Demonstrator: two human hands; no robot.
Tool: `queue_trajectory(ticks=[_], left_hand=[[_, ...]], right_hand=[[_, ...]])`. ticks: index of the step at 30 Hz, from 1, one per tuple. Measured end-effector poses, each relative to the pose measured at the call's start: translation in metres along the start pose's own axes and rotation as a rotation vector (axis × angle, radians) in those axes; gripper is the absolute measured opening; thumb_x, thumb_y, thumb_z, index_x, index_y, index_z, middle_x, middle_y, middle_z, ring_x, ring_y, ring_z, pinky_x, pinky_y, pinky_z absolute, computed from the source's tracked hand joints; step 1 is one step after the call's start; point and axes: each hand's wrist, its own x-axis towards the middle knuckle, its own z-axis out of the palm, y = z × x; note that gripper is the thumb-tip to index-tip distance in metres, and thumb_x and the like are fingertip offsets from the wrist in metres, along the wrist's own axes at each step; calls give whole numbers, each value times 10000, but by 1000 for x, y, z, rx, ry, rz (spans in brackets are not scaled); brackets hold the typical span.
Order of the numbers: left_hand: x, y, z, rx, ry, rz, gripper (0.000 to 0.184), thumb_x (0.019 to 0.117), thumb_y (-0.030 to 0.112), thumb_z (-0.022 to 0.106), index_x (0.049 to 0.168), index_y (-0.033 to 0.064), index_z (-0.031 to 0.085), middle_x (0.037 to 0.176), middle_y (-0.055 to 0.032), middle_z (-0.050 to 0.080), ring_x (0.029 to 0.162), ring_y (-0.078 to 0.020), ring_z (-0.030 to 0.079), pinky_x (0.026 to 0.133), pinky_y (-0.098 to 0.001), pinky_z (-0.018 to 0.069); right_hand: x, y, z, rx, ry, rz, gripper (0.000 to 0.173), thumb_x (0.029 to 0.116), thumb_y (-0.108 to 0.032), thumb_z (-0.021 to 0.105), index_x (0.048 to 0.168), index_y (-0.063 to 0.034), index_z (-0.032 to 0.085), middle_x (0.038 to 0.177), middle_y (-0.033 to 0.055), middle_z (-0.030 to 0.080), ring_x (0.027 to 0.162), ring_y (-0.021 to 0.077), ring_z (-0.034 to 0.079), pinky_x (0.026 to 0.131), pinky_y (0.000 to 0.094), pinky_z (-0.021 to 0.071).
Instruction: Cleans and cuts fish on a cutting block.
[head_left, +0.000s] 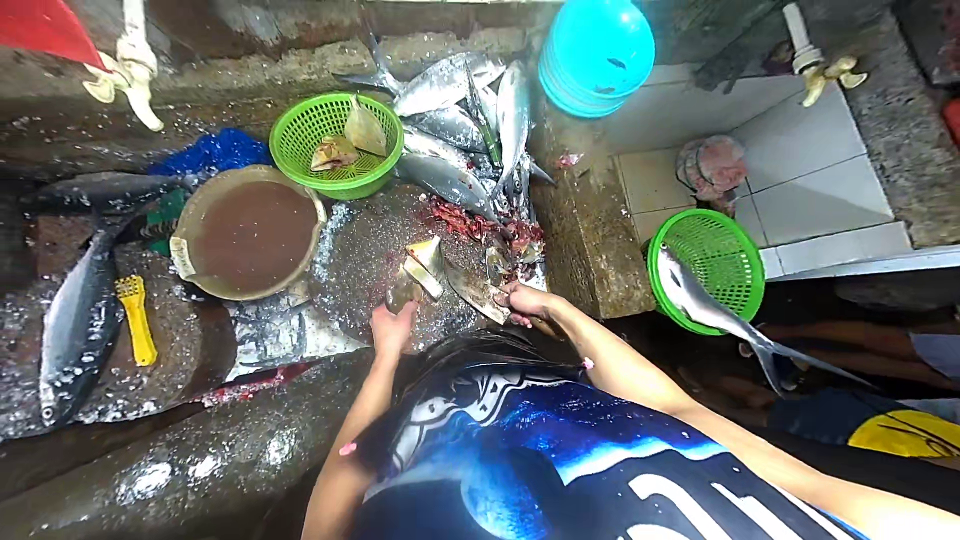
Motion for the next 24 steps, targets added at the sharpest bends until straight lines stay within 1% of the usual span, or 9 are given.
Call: queue_trajectory(ticks=[3,7,12,16,18,20,22,23,24], left_hand=[[5,2,4,-68,9,-9,354,909,332,742,1069,21,688,840,-110,721,659,-205,714,638,-428,630],[8,3,7,-57,8,-12,377,910,356,743,1071,20,686,867,-114,725,684,-213,721,656,-436,633],[2,1,8,-114,53,-3,379,907,337,761,1074,11,666,820,-99,709,612,-191,698,579,-401,622],[5,2,11,-139,62,-16,369,910,328,765,1079,12,676,836,-114,712,617,-201,700,589,-414,627],[9,6,14,-189,75,-8,360,916,307,760,1090,5,670,830,-118,709,615,-204,696,587,-411,623],[17,19,11,-300,138,67,342,931,244,752,1118,-25,654,849,-134,721,632,-213,711,601,-406,635],[29,47,-3,-454,215,200,335,941,179,741,1161,-49,632,908,-155,734,688,-241,734,636,-430,651],[34,64,-16,-514,234,288,355,946,180,737,1191,-50,621,953,-161,737,726,-262,742,662,-457,659],[36,83,-30,-535,250,388,377,948,197,735,1218,-36,612,983,-149,744,750,-262,748,673,-463,662]], right_hand=[[9,-19,-1,-62,15,-6,406,1098,-423,443,1431,-198,494,660,11,467,447,105,430,431,268,422],[19,-36,0,-92,44,-30,363,1093,-450,446,1309,-185,568,624,12,475,425,103,437,413,263,416],[1,-24,-10,-49,-44,41,346,1077,-430,479,1322,-192,533,653,9,474,430,101,433,410,260,422],[7,-26,-1,-138,-63,30,351,1067,-437,494,1315,-198,561,635,-1,465,426,92,420,412,257,407],[13,-44,6,-118,-29,-25,357,1072,-434,487,1328,-204,579,643,0,466,434,90,412,419,255,399],[22,-69,11,-97,18,-136,346,1080,-432,481,1296,-189,599,640,4,477,433,87,414,424,252,395],[21,-103,12,-100,73,-291,346,1089,-420,471,1315,-194,603,669,18,510,453,99,443,437,266,422],[14,-125,11,-132,121,-381,340,1093,-404,470,1305,-184,620,698,40,550,472,119,474,452,292,447],[6,-145,8,-187,181,-463,355,1092,-378,476,1322,-168,645,768,92,616,521,171,529,492,355,487]])
